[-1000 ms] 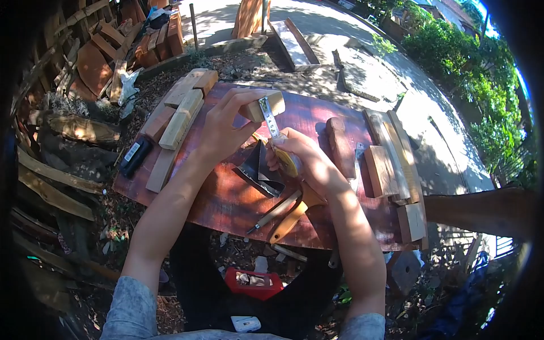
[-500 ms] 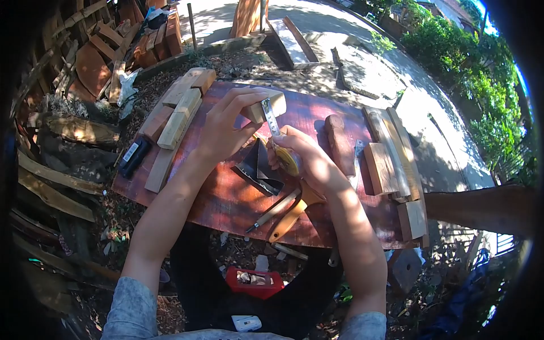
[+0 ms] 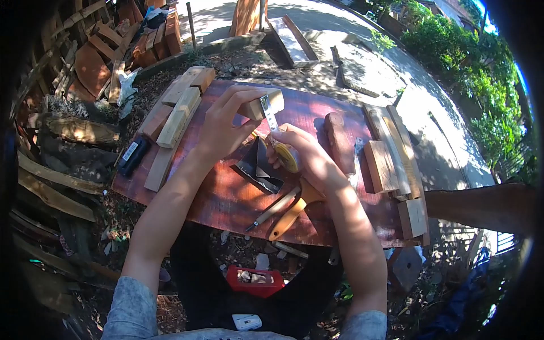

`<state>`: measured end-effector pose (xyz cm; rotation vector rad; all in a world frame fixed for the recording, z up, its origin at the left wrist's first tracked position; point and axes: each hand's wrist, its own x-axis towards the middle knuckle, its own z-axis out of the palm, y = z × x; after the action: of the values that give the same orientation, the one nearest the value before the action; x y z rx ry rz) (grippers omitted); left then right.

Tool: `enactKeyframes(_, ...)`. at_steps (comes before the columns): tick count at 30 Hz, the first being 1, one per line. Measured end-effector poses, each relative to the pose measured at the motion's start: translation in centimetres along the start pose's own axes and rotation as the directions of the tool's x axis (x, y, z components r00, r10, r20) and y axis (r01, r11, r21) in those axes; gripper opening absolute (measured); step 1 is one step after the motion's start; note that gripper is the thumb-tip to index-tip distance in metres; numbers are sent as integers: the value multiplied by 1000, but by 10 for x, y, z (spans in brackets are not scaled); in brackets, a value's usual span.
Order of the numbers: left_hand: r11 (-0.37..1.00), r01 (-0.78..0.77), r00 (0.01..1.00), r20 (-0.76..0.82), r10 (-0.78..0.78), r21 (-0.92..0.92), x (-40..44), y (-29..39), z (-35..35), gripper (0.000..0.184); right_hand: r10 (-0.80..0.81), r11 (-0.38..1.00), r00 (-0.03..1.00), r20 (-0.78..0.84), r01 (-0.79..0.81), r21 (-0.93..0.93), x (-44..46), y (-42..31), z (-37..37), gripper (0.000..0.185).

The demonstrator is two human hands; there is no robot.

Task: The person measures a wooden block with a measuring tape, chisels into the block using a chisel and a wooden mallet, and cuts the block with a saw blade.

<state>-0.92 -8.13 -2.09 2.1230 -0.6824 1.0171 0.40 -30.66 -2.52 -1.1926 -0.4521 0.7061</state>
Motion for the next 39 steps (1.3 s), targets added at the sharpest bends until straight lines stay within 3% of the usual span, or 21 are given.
enactKeyframes(19, 1000, 29, 999, 40, -28, -13, 1, -1, -2, 64, -14, 1000, 991, -135, 11, -27, 1, -1, 7, 28)
enactKeyframes(22, 991, 133, 991, -5, -132, 17, -3, -4, 3, 61, -49, 999, 975, -217, 42, -34, 2, 4, 0, 28)
enactKeyframes(28, 996, 71, 996, -61, -68, 51, -2, -15, 4, 56, 1, 992, 962, -272, 32, 119, 3, 4, -5, 31)
enactKeyframes(34, 996, -7, 998, -69, 13, 85, -2, -11, 6, 71, 30, 994, 984, -178, -11, 104, 3, 11, -14, 31)
enactKeyframes(39, 984, -72, 997, 36, 67, 161, 0, -3, 0, 89, 37, 993, 982, -187, -15, 118, 2, 11, -12, 32)
